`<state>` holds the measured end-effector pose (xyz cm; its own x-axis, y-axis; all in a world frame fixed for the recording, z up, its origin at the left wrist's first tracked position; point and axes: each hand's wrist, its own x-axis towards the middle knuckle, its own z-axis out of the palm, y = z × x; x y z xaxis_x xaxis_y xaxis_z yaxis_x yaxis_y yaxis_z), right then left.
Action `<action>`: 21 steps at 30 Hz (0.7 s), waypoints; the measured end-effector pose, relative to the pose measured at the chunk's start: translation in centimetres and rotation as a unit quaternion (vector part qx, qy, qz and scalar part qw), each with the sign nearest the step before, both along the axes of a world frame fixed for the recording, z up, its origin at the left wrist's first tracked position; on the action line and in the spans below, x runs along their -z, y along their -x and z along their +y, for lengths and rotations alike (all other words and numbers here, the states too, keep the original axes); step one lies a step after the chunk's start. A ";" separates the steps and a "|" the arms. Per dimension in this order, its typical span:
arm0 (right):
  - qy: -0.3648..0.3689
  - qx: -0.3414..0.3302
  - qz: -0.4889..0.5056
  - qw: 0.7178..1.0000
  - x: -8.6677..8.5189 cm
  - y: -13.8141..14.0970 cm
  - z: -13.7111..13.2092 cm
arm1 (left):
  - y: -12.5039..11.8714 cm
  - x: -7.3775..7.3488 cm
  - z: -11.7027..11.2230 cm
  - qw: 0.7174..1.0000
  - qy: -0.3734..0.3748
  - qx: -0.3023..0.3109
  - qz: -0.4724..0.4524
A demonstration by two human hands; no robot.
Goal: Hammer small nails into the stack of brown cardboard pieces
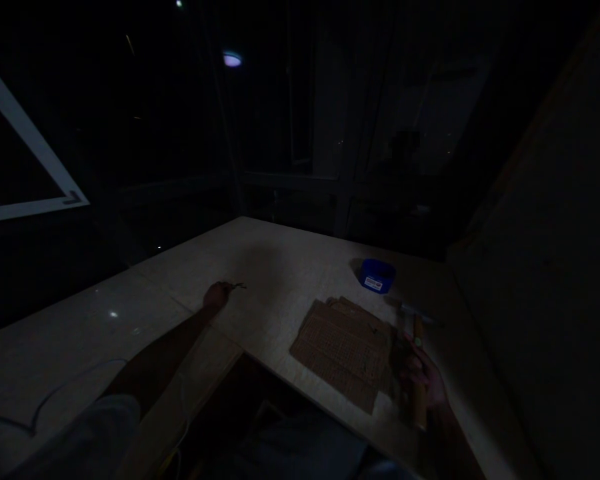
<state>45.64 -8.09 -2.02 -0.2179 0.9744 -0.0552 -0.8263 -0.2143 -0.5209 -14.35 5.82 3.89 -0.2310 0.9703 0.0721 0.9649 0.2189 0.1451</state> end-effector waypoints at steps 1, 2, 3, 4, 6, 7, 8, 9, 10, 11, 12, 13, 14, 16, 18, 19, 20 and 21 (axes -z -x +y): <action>0.001 0.000 0.006 1.000 0.0 0.0 0.0 | 0.0 -0.1 -0.1 1.000 0.005 0.004 0.009; 0.002 -0.001 0.010 1.000 0.0 -0.1 0.0 | -0.1 -0.1 -0.1 1.000 0.009 0.009 0.018; 0.004 -0.003 0.014 1.000 0.0 -0.1 0.1 | -0.2 -0.2 -0.2 0.999 0.014 0.013 0.026; 0.004 -0.006 0.019 1.000 -0.1 -0.1 0.0 | -0.3 -0.3 -0.2 0.999 0.019 0.018 0.034; -0.001 -0.026 0.034 0.999 -0.5 -0.1 0.0 | -0.4 -0.7 -0.2 0.998 0.029 0.028 0.049; -0.004 -0.041 0.042 0.998 -0.8 0.0 0.0 | -0.5 -0.9 -0.2 0.997 0.034 0.033 0.057; -0.008 -0.055 0.050 0.997 -1.1 0.1 0.0 | -0.6 -1.1 -0.1 0.996 0.040 0.039 0.065; -0.011 -0.065 0.055 0.996 -1.4 0.2 -0.1 | -0.8 -1.4 0.0 0.995 0.046 0.046 0.073; -0.013 -0.070 0.056 0.996 -1.6 0.3 -0.1 | -0.9 -1.7 0.0 0.994 0.051 0.053 0.082; -0.013 -0.071 0.055 0.996 -1.8 0.4 -0.1 | -1.1 -2.0 0.1 0.992 0.055 0.061 0.091; -0.013 -0.067 0.055 0.996 -2.0 0.5 -0.2 | -1.3 -2.3 0.1 0.991 0.058 0.070 0.101; -0.014 -0.064 0.057 0.996 -2.0 0.6 -0.2 | -1.5 -2.6 0.2 0.989 0.059 0.079 0.112; -0.015 -0.062 0.059 0.996 -2.0 0.7 -0.2 | -1.8 -2.9 0.2 0.987 0.060 0.087 0.123; -0.015 -0.059 0.064 0.996 -2.0 0.8 -0.1 | -2.3 -3.5 0.2 0.982 0.060 0.102 0.145; -0.017 -0.056 0.070 0.996 -1.8 0.8 0.0 | -2.6 -4.1 0.4 0.979 0.063 0.110 0.160; -0.018 -0.053 0.073 0.996 -1.8 0.8 0.1 | -2.7 -4.3 0.5 0.978 0.068 0.111 0.164; -0.019 -0.052 0.075 0.996 -1.7 0.9 0.1 | -2.7 -4.6 0.8 0.977 0.072 0.112 0.166; -0.019 -0.050 0.078 0.996 -1.6 0.9 0.2 | -2.8 -4.9 1.0 0.977 0.078 0.112 0.166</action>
<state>44.76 -7.91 -0.41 -0.3171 0.9481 0.0234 -0.8729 -0.2821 -0.3981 -11.55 6.85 8.77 -0.0004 0.9990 -0.0452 0.9794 -0.0088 -0.2020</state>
